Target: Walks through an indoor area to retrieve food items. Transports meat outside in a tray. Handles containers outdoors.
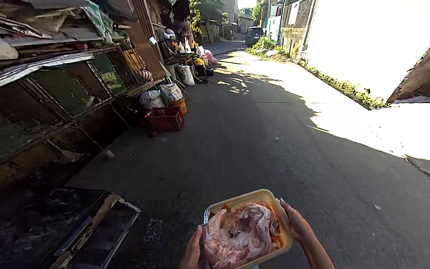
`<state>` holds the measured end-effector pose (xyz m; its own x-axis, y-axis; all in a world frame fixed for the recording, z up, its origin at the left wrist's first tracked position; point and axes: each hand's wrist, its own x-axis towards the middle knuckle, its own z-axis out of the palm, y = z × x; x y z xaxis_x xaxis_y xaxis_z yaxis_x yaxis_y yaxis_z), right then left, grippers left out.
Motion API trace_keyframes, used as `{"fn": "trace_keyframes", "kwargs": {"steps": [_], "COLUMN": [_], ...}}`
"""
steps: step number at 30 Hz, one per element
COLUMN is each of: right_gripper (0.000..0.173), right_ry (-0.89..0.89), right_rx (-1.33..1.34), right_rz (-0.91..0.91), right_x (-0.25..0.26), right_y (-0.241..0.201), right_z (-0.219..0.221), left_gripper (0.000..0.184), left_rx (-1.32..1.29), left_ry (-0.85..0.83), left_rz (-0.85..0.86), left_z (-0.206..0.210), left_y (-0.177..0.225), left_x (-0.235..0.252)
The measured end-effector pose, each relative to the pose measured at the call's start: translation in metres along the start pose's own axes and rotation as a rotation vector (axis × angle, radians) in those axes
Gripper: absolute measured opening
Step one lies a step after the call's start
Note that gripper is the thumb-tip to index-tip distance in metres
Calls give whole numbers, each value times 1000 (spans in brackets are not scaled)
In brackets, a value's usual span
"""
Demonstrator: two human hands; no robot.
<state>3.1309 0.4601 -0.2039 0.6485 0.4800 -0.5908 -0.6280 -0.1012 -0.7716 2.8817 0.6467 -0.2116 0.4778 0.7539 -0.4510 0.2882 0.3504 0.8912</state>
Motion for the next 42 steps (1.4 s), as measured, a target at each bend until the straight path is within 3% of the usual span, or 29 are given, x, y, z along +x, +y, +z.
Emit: {"fn": "trace_keyframes", "kwargs": {"steps": [8, 13, 21, 29, 35, 42], "right_gripper": [54, 53, 53, 47, 45, 48], "right_ry": [-106, -53, 82, 96, 82, 144], "right_rx": [-4, -38, -3, -52, -65, -80], "right_rz": [26, 40, -23, -22, -23, -55], "right_x": [222, 364, 573, 837, 1011, 1231], "right_y": [-149, -213, -369, -513, -623, -724], "right_z": [114, 176, 254, 337, 420, 527], "left_gripper": [59, 60, 58, 56, 56, 56], "left_rx": [-39, 5, -4, -27, -60, 24], "left_ry": [99, 22, -124, -113, -72, -137], "left_rz": [12, 21, -43, -59, -68, -39], "left_z": [34, 47, 113, 186, 215, 231], "left_y": [138, 206, 347, 458, 559, 669], "left_x": [221, 386, 655, 935, 1118, 1371]}}
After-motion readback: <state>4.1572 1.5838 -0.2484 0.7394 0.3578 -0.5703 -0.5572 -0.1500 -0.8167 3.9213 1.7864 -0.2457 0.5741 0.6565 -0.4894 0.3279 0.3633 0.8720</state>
